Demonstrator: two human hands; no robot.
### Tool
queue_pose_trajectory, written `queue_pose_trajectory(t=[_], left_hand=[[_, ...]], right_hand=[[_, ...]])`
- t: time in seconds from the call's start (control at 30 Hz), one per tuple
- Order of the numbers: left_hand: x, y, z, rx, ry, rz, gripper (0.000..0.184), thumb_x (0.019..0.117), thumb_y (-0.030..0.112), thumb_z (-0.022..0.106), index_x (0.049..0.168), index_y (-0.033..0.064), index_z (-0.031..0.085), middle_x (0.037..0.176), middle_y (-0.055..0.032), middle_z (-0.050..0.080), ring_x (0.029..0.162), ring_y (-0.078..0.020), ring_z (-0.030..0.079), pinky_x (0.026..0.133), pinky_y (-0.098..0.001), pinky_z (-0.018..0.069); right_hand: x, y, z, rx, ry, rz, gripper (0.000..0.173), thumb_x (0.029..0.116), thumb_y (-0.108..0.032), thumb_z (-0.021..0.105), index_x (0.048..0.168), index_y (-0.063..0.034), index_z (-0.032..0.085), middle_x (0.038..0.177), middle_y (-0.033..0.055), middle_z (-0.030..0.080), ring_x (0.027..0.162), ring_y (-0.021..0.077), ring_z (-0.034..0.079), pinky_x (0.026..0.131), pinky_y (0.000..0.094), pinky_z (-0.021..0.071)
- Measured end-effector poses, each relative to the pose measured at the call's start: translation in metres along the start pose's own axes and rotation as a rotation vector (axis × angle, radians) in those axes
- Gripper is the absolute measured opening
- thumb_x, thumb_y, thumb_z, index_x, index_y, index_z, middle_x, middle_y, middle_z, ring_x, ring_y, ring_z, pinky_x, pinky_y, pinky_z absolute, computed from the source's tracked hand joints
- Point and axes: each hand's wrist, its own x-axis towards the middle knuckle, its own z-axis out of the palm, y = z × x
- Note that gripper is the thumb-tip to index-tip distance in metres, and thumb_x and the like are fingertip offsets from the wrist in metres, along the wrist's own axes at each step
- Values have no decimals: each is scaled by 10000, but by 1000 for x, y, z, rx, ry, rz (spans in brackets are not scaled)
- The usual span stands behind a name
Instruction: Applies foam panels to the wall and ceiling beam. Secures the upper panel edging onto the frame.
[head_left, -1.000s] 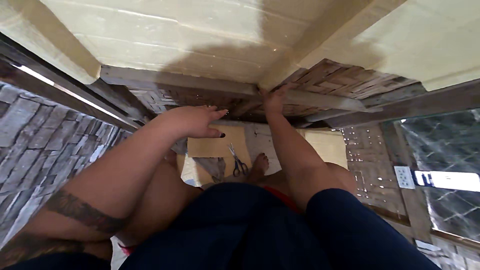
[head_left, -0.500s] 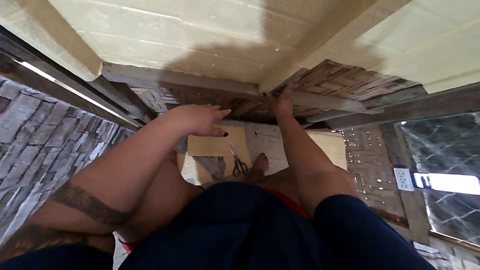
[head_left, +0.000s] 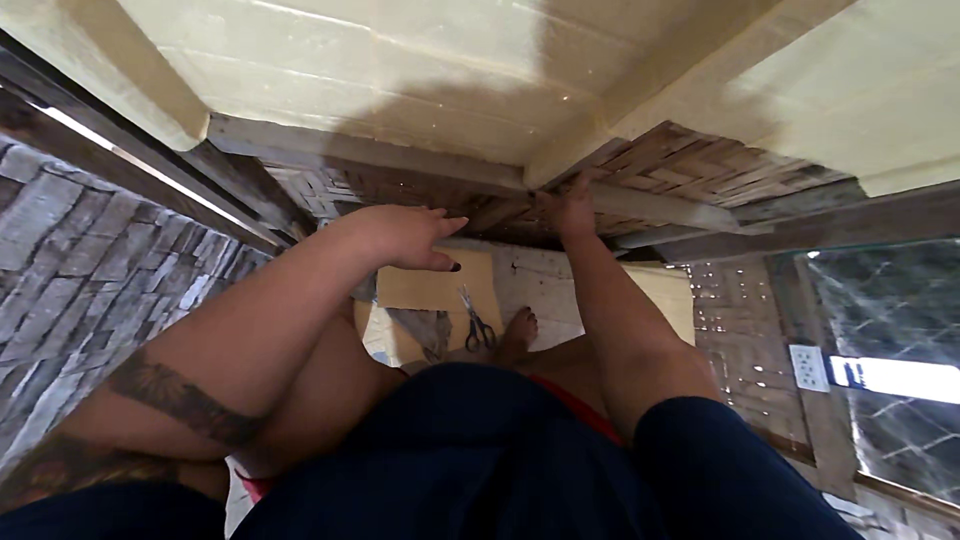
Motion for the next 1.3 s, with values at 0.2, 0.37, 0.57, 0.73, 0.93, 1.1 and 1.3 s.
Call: queue_pose_trajectory(t=[0.2,0.37,0.57,0.73,0.93,1.1,1.3], left_hand=[[2,-2,1,-15,5,-4,763,1015,559,539,1641,233,250,1656,-146,309,1491,-355,364,1166,-602,335],[2,-3,1,-12,6,-2,763,1019,551,538,1643,225,245,1655,-143,311,1488,-340,373,1167,-589,339],[1,-4,1,-14,1,-8,758,1020,551,536,1644,240,238,1660,-130,305,1491,-340,368,1164,-597,338],[1,-3,1,-18,-13,-27,760,1018,557,535,1646,253,232,1668,-128,289,1497,-338,357,1159,-600,340],[1,-3,0,-24,-7,-14,762,1018,547,545,1642,229,246,1661,-132,301,1483,-344,378,1145,-605,357],[1,-4,1,-34,1,-7,753,1019,533,551,1639,222,257,1655,-135,313,1485,-351,373,1155,-610,343],[-2,-2,0,-35,4,-10,759,1016,543,550,1640,224,257,1654,-134,316,1466,-353,403,1136,-617,362]], right_hand=[[7,-6,3,-10,128,13,821,993,-473,632,1531,55,308,1382,327,545,1263,477,572,1046,592,471],[7,-3,1,-105,48,56,929,891,-353,794,1563,23,274,1435,321,504,1286,485,550,1031,610,479],[6,-3,13,-68,101,18,897,978,-470,656,1556,77,242,1429,337,501,1289,479,551,1066,573,464],[2,-11,16,-137,91,52,930,984,-449,655,1573,86,172,1458,333,478,1306,462,548,1069,557,466],[6,-1,17,-235,82,0,869,1002,-339,651,1574,99,163,1474,346,460,1328,476,525,1098,554,439],[3,2,8,-210,-7,-24,795,1032,-287,606,1570,100,167,1516,344,406,1368,480,480,1118,560,423],[-5,-11,14,115,80,1,994,919,-403,741,1573,85,175,1538,341,369,1401,452,443,1143,531,406]])
